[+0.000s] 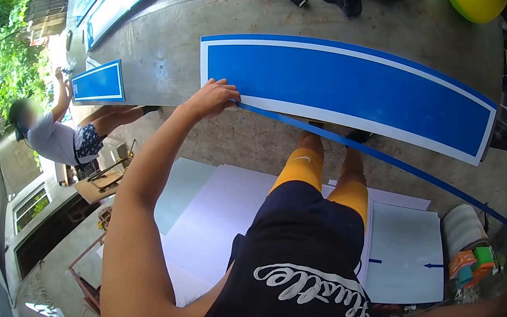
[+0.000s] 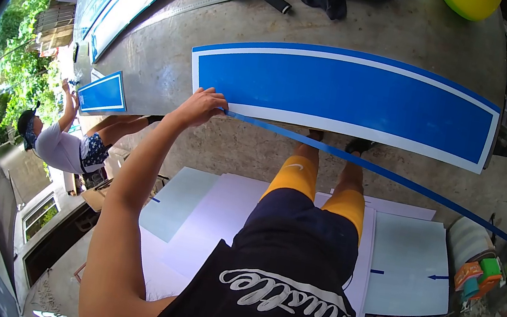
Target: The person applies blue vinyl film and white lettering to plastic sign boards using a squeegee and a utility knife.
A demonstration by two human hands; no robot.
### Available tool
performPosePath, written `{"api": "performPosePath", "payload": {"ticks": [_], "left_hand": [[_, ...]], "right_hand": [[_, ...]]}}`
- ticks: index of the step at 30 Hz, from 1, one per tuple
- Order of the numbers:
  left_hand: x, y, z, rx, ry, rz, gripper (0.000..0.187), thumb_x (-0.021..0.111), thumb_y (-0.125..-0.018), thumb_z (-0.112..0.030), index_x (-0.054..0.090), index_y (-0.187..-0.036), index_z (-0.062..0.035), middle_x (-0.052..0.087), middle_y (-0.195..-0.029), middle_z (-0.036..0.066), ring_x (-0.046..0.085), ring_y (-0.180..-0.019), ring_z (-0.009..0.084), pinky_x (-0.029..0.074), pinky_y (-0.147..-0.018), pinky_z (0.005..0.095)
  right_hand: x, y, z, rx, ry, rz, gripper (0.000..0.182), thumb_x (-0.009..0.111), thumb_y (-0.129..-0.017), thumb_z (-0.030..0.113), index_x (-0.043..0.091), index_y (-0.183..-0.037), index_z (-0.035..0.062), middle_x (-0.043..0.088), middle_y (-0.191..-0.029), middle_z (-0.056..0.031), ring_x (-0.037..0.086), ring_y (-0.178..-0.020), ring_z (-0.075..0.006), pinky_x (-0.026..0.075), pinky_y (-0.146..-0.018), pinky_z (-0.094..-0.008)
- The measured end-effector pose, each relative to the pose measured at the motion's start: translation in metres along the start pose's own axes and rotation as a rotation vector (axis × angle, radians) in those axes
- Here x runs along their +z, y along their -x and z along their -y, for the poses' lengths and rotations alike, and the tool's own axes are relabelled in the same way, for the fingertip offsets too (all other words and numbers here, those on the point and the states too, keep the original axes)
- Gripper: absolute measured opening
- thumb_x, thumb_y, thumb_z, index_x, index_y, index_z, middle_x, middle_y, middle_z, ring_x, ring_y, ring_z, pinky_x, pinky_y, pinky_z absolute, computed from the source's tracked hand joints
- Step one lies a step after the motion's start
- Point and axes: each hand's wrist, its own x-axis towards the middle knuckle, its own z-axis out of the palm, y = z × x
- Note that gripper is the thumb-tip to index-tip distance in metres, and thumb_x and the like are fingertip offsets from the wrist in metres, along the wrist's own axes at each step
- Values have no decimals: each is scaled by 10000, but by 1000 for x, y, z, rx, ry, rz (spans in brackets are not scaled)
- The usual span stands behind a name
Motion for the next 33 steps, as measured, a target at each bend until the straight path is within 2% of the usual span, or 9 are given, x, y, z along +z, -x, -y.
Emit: {"api": "performPosePath", "payload": {"ticks": [2,4,6,13,17,19,21,26,33], "left_hand": [[-3,3,2,0,62,-14,115,705,-984,-230,759,-1062,-165,719,-1036,-24,595,-1072,241,407,-934,412],[-15,10,2,-50,48,17,120,701,-987,-238,758,-1063,-163,719,-1032,-20,596,-1077,241,404,-937,415],[-20,21,5,-85,47,37,124,700,-989,-244,757,-1064,-163,725,-1039,-18,597,-1083,242,401,-943,420],[-5,43,34,-159,86,26,136,711,-984,-243,758,-1080,-160,760,-1081,1,610,-1102,260,391,-975,439],[3,49,46,-245,147,-23,131,727,-974,-205,768,-1072,-129,767,-991,66,636,-1073,294,439,-932,440],[1,49,48,-314,183,-32,165,712,-975,-239,770,-1042,-100,761,-973,115,661,-1052,339,478,-892,452],[13,48,56,-299,359,-150,200,697,-971,-219,760,-1005,-33,744,-911,169,698,-899,384,542,-814,448],[45,40,67,-348,443,-150,199,664,-981,-166,758,-970,10,714,-765,140,705,-731,239,532,-720,373],[59,37,71,-509,461,-195,214,665,-986,-182,733,-962,20,695,-782,104,657,-756,181,512,-726,353]], "right_hand": [[12,-19,49,475,-26,-256,391,842,-957,246,599,-1136,-3,703,-1003,-134,661,-881,-249,547,-835,-366],[10,-21,52,467,-26,-252,398,844,-955,256,601,-1137,-2,701,-1000,-137,659,-880,-250,549,-821,-374],[-11,-10,7,-25,-10,14,410,849,-951,273,605,-1133,-2,699,-999,-140,655,-879,-250,550,-800,-383],[-16,-16,-34,152,173,103,488,867,-929,320,602,-1171,-11,700,-1047,-162,658,-946,-257,540,-886,-384],[-32,28,-219,429,240,153,378,655,-1079,158,613,-1425,13,666,-1384,-103,625,-1272,-198,448,-1116,-328],[24,35,-218,434,94,221,305,684,-1022,11,601,-1316,12,641,-1224,-84,619,-1158,-161,476,-1035,-298],[71,50,-223,563,125,309,319,725,-1008,77,623,-1303,11,672,-1138,-54,637,-1085,-133,500,-971,-273],[153,101,-258,634,-81,235,253,763,-939,45,701,-1183,16,709,-956,-24,656,-860,-98,532,-769,-251],[183,111,-264,708,-11,289,247,770,-927,48,691,-1157,7,710,-941,-30,656,-848,-109,542,-786,-268]]}}
